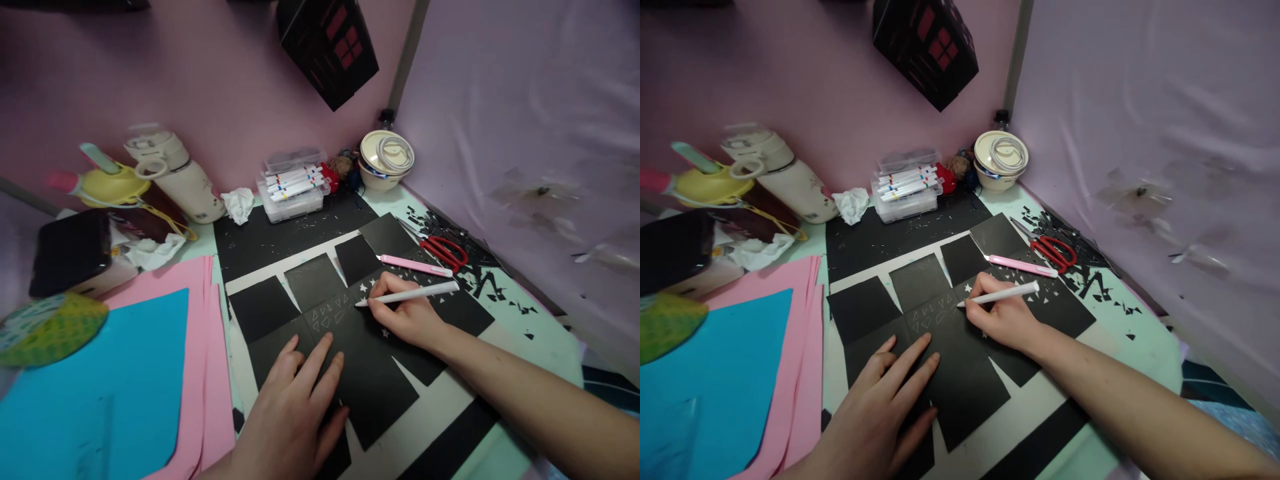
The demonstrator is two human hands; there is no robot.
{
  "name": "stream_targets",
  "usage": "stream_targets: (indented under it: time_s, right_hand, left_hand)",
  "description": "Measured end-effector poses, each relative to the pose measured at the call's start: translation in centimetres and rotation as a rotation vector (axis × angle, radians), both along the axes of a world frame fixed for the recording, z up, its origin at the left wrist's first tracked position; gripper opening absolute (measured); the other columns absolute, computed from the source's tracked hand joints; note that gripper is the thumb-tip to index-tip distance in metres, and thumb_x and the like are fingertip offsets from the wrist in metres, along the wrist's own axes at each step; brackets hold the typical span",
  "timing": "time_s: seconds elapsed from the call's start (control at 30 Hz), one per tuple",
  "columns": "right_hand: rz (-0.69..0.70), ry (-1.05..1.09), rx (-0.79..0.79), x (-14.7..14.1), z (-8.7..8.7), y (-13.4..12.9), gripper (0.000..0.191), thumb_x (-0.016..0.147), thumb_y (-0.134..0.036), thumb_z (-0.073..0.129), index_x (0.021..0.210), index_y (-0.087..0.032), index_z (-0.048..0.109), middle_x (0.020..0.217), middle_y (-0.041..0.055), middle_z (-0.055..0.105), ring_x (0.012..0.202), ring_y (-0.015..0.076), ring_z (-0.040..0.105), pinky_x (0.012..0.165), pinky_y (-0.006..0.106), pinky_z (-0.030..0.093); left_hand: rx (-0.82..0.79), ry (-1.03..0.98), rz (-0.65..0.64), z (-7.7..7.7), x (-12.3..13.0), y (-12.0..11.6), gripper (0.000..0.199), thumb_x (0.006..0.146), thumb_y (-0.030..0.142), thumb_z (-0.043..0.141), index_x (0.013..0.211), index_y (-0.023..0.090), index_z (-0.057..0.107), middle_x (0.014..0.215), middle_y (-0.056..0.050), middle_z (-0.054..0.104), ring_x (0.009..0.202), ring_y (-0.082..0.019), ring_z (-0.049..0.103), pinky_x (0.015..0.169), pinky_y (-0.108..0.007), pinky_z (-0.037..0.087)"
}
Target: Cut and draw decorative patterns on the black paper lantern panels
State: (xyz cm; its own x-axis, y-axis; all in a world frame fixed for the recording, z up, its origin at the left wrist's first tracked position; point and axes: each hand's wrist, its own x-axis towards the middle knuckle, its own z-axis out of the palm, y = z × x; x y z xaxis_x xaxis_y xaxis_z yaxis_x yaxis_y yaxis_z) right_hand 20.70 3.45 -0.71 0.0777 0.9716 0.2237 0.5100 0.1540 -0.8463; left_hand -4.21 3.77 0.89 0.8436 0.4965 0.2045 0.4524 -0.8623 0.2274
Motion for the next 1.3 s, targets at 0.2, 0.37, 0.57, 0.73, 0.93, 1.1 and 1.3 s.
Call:
stream_targets:
  time_s: [0.2,0.37,0.57,0.73,0.93,1.1,1.3]
  right_hand:
    - [0.068,-0.02,-0.033,-0.1,0.2,-0.2,0.016,0.083,-0.019,0.057,0.07,-0.021,0.048,0.066,-0.0008,0.057,0.059,0.0127,0.051,0.055,0.026,0.039]
    - [0.067,-0.051,-0.055,-0.2,0.3,-0.3,0.015,0.083,-0.02,0.057,0.07,-0.02,0.05,0.066,-0.0004,0.058,0.058,0.0125,0.052,0.054,0.025,0.038]
    - [0.081,-0.043,-0.041,-0.2,0.2,-0.1,0.017,0.081,-0.017,0.057,0.067,-0.021,0.047,0.065,-0.0006,0.058,0.058,0.0127,0.053,0.054,0.025,0.038]
    - [0.061,0.046,0.006,0.0,-0.1,-0.2,0.017,0.082,-0.017,0.058,0.069,-0.021,0.048,0.067,-0.0006,0.057,0.06,0.0135,0.053,0.056,0.026,0.04]
    - [-0.088,0.14,0.187,0.3,-0.4,0.0,0.012,0.085,-0.018,0.059,0.078,-0.022,0.05,0.072,-0.0008,0.058,0.063,0.014,0.054,0.059,0.028,0.043]
    - [-0.15,0.029,0.228,0.6,0.2,-0.1,0.006,0.086,-0.018,0.06,0.083,-0.022,0.057,0.073,-0.0017,0.058,0.062,0.0125,0.052,0.057,0.026,0.041]
    - [-0.131,0.018,0.242,0.8,0.8,0.0,0.007,0.091,-0.024,0.056,0.092,-0.022,0.063,0.074,-0.0008,0.061,0.065,0.013,0.055,0.062,0.026,0.044]
  left_hand:
    - [-0.004,0.016,0.003,-0.2,-0.1,-0.1,0.043,0.087,0.034,0.058,0.127,0.02,0.059,0.14,-0.007,0.051,0.093,-0.022,0.054,0.1,-0.052,0.045]
    - [-0.002,0.019,-0.004,-0.1,-0.1,-0.2,0.043,0.087,0.034,0.058,0.127,0.019,0.059,0.141,-0.008,0.051,0.093,-0.023,0.054,0.1,-0.052,0.045]
    - [-0.003,0.022,-0.004,0.0,0.0,0.0,0.043,0.087,0.035,0.058,0.128,0.02,0.058,0.141,-0.008,0.051,0.093,-0.023,0.055,0.1,-0.052,0.045]
    - [0.001,0.025,-0.005,-0.1,0.0,0.0,0.044,0.088,0.037,0.057,0.128,0.02,0.058,0.141,-0.007,0.05,0.093,-0.023,0.055,0.1,-0.051,0.045]
    - [0.008,0.023,-0.004,-0.1,-0.2,-0.1,0.044,0.088,0.038,0.057,0.128,0.02,0.059,0.141,-0.007,0.05,0.094,-0.023,0.055,0.101,-0.051,0.045]
    - [0.03,0.028,-0.007,-0.1,-0.1,-0.1,0.044,0.088,0.037,0.056,0.128,0.019,0.059,0.141,-0.008,0.051,0.099,-0.025,0.055,0.101,-0.051,0.044]
    - [0.092,0.018,-0.015,-0.2,-0.1,-0.3,0.044,0.088,0.034,0.056,0.129,0.017,0.057,0.138,-0.01,0.052,0.099,-0.026,0.056,0.101,-0.053,0.044]
